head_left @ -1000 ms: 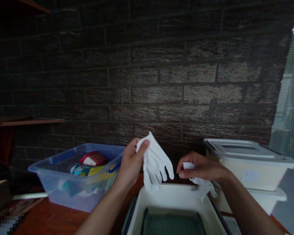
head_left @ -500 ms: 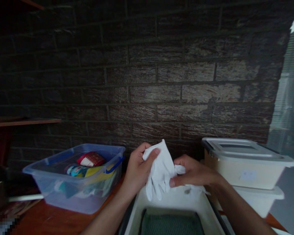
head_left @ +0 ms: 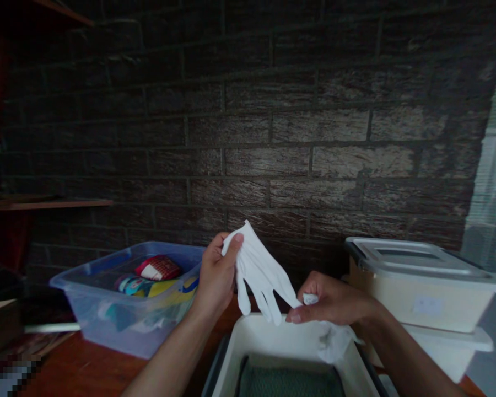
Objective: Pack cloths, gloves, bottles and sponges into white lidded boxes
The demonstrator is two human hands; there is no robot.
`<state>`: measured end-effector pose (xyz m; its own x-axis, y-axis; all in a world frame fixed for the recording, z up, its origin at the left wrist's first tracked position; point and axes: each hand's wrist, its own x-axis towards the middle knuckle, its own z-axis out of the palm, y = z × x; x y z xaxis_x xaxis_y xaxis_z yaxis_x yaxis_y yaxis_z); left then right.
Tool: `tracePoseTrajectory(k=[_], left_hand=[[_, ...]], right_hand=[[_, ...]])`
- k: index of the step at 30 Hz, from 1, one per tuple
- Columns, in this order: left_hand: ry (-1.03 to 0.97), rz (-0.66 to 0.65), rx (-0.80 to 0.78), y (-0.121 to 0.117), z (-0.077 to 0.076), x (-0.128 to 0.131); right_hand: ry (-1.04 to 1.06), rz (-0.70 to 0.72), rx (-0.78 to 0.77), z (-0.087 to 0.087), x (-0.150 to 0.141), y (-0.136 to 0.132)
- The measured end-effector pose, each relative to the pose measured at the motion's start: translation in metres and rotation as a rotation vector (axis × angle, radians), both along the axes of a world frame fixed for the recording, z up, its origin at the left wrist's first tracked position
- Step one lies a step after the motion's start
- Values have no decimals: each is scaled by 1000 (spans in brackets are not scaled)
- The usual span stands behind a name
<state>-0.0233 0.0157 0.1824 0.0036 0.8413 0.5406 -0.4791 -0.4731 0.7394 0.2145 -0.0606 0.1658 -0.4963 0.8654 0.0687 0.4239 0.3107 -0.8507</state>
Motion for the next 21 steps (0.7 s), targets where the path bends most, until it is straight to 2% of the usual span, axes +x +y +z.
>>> tracePoseTrajectory(k=[3,5,8,11,15,21], left_hand=[[-4,13,21,2,2,-3],[-1,23,41,-1,2,-1],[52,-21,44,-13,-2,7],[158,-79,53,-27,-10,18],[235,-85,74,-38,-15,26],[173,-32,37,-24,-10,17]], right_hand=[[-91,-4,20,7,5,-3],[-115,-86,109,12,6,-5],[9,-197,198,13,1,-4],[116,-106,76,6,-9,0],[91,-16,-72,-7,-17,3],[6,28,-42,-11,-10,4]])
